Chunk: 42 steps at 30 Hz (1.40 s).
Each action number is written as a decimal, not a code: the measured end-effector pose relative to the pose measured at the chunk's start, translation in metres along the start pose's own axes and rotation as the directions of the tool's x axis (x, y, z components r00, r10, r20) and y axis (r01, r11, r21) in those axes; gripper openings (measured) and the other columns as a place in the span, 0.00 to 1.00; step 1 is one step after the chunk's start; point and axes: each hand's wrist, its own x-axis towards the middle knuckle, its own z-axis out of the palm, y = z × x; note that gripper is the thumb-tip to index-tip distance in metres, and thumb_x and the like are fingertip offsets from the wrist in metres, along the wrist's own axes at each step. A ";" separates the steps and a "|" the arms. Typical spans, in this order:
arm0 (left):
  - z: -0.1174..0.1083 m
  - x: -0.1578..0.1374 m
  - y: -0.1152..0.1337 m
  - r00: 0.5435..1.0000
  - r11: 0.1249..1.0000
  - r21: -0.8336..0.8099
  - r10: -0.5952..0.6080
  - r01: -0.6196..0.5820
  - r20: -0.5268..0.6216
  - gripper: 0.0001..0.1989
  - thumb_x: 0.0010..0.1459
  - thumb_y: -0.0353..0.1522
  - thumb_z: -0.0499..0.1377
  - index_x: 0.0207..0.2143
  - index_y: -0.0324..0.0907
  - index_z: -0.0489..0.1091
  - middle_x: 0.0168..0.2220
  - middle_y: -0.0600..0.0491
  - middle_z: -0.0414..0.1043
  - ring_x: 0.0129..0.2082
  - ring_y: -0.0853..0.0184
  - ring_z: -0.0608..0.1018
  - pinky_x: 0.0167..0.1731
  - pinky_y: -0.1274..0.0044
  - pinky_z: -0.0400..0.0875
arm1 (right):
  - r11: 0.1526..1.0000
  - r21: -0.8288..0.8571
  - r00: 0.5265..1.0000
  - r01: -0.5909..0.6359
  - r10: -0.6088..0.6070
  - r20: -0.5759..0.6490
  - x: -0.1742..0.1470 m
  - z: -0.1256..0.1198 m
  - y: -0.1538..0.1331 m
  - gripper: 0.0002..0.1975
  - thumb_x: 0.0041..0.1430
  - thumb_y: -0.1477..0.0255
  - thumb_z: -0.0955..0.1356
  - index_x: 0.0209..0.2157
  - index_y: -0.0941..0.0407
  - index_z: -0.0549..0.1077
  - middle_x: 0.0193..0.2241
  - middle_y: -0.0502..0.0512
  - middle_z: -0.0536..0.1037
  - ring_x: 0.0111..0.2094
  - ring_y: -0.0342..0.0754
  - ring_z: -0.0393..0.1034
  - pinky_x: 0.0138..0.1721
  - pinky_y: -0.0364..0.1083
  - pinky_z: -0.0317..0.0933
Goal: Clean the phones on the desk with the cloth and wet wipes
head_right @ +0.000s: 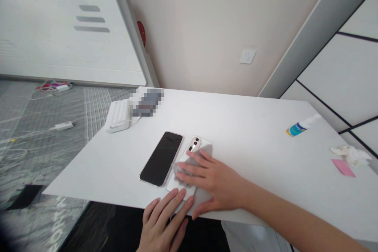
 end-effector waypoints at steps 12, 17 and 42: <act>-0.001 0.002 0.000 1.000 1.000 -0.026 -0.012 0.012 0.017 0.19 0.68 0.33 0.61 0.60 0.46 0.75 0.57 0.53 0.80 0.62 0.66 0.72 0.69 0.74 0.46 | 0.952 -0.197 0.970 -0.236 0.217 -0.111 -0.002 -0.001 0.010 0.44 0.66 0.41 0.62 0.74 0.51 0.55 0.76 0.64 0.44 0.76 0.70 0.35 0.69 0.74 0.43; -0.002 0.004 0.003 0.998 0.998 -0.036 -0.055 0.056 0.022 0.19 0.68 0.32 0.61 0.59 0.46 0.75 0.56 0.53 0.80 0.61 0.67 0.73 0.69 0.74 0.46 | 0.979 -0.153 0.989 -0.132 0.120 -0.086 -0.001 0.000 0.004 0.51 0.59 0.35 0.63 0.74 0.49 0.53 0.77 0.63 0.36 0.76 0.71 0.32 0.70 0.74 0.42; -0.003 0.003 0.005 0.997 0.995 -0.056 -0.080 0.081 0.023 0.21 0.66 0.31 0.63 0.61 0.46 0.73 0.58 0.52 0.79 0.63 0.68 0.72 0.69 0.75 0.46 | 0.931 -0.168 0.933 -0.325 0.287 -0.218 -0.003 -0.002 0.009 0.40 0.65 0.42 0.64 0.72 0.45 0.60 0.76 0.63 0.26 0.75 0.77 0.24 0.66 0.81 0.40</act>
